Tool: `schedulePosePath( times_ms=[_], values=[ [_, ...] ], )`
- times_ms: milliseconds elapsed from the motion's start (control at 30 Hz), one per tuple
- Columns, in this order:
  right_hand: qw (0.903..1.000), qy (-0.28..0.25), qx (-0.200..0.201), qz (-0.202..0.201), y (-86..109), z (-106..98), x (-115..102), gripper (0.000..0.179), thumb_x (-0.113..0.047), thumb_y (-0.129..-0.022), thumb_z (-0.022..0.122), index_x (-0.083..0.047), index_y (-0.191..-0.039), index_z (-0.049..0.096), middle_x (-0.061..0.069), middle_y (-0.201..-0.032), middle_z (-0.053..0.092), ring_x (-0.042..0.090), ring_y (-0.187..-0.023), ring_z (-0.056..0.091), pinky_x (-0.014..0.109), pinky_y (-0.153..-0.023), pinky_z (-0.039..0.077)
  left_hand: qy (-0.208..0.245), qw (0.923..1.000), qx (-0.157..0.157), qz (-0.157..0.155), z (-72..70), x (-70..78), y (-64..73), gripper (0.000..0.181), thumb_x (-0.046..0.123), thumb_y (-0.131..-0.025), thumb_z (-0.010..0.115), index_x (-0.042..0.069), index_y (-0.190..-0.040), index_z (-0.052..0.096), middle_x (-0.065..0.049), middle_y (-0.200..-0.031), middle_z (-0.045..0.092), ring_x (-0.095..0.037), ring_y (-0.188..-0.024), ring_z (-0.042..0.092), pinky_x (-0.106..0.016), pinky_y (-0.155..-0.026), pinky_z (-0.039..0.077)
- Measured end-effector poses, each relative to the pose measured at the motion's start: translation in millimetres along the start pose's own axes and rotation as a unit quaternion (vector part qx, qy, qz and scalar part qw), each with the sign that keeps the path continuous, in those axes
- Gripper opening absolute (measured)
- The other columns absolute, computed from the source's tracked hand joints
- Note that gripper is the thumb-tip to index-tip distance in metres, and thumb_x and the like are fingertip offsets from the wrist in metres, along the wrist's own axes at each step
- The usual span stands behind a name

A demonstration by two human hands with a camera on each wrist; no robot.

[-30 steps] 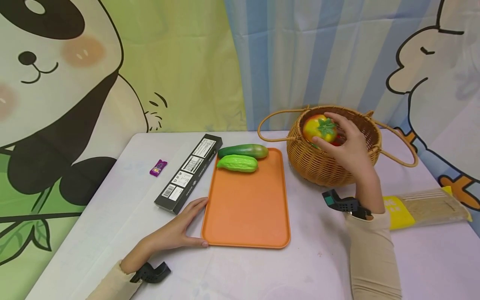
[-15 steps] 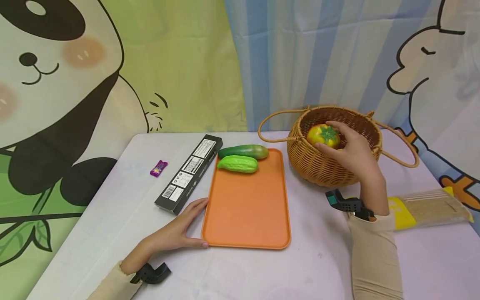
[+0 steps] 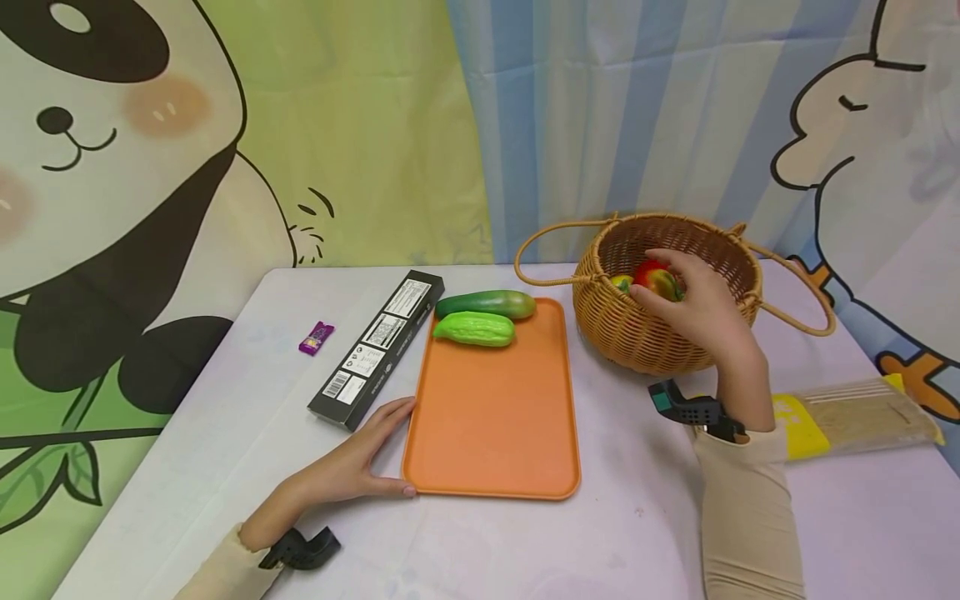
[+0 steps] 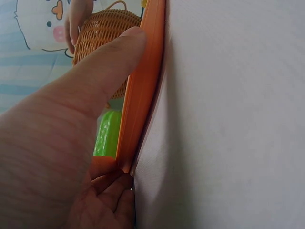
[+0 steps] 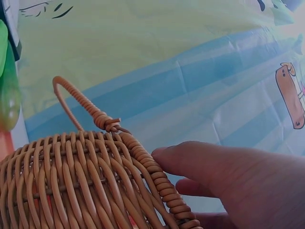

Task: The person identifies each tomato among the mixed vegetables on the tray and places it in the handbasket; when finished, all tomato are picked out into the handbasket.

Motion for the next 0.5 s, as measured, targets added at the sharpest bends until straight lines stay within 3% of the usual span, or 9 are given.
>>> schedulePosePath(
  times_ms=[200, 333, 500],
  values=[
    [0.9995, -0.004, 0.030, -0.012, 0.7, -1.1, -0.2, 0.060, -0.031, -0.095, 0.064, -0.003, -0.143, 0.044, 0.029, -0.141, 0.042, 0.052, -0.123, 0.041, 0.069, -0.097, 0.034, -0.001, 0.9999, 0.013, 0.010, 0.1, 0.5, -0.3, 0.114, 0.052, -0.069, 0.084, 0.009, -0.155, 0.023, -0.003, -0.159, 0.022, -0.023, -0.145, 0.025, -0.046, -0.117, 0.024],
    [0.9983, -0.020, 0.054, -0.011, 2.4, -0.1, -3.6, 0.057, -0.031, -0.096, 0.063, -0.004, -0.142, 0.046, 0.027, -0.142, 0.044, 0.052, -0.125, 0.041, 0.069, -0.099, 0.033, -0.019, 0.9977, 0.051, 0.041, -2.3, 1.8, 0.9, 0.104, 0.048, -0.066, 0.087, 0.010, -0.150, 0.038, -0.006, -0.154, 0.033, -0.026, -0.141, 0.033, -0.049, -0.114, 0.031],
    [0.9955, -0.054, 0.077, -0.012, 3.7, 3.3, -10.2, 0.056, -0.029, -0.096, 0.063, -0.006, -0.144, 0.044, 0.026, -0.140, 0.047, 0.050, -0.126, 0.042, 0.066, -0.101, 0.035, -0.015, 0.9919, 0.105, 0.070, -12.1, 4.3, -1.2, 0.078, 0.034, -0.075, 0.085, 0.007, -0.140, 0.053, -0.008, -0.146, 0.046, -0.027, -0.135, 0.043, -0.049, -0.111, 0.035]
  ],
)
Point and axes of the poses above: each hand's wrist, its own y-axis away from the middle knuckle, its own z-axis out of the palm, x = y × z, the point moved 4 cm from there along -y, towards the middle knuckle
